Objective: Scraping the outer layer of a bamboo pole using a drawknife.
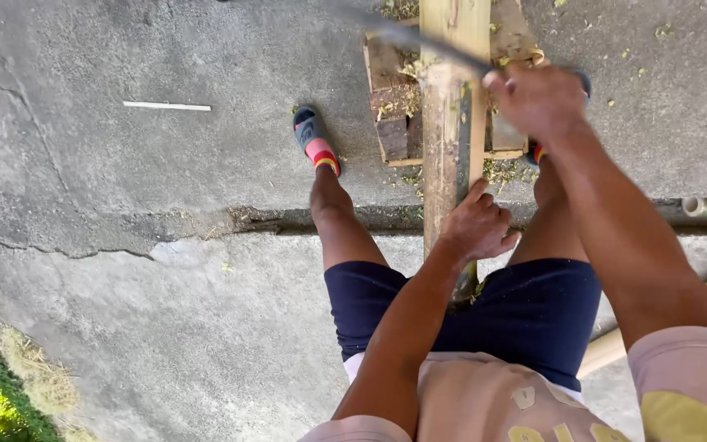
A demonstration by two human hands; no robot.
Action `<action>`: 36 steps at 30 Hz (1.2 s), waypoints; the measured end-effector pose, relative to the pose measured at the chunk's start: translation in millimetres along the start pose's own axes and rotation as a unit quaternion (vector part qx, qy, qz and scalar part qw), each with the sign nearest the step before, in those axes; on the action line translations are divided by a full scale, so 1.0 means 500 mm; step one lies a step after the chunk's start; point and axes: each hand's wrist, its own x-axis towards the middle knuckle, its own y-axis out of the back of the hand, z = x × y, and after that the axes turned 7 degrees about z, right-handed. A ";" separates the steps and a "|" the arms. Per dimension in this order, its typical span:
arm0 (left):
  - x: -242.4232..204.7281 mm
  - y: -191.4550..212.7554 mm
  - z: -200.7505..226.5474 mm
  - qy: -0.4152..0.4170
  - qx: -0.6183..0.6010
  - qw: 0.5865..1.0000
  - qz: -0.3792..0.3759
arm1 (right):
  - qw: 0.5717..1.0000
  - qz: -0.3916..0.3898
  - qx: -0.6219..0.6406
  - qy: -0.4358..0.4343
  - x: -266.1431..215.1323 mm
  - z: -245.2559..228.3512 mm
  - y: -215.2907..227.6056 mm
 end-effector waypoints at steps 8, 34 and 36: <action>0.004 -0.019 -0.010 0.007 -0.041 0.999 0.021 | 0.990 0.070 -0.086 0.084 0.019 0.044 0.065; 0.000 -0.008 -0.015 -0.013 -0.045 0.999 0.011 | 0.994 0.081 -0.070 -0.031 -0.117 0.057 -0.004; 0.000 -0.023 -0.013 -0.018 -0.023 0.999 0.035 | 0.958 0.207 -0.134 0.148 -0.171 0.034 0.000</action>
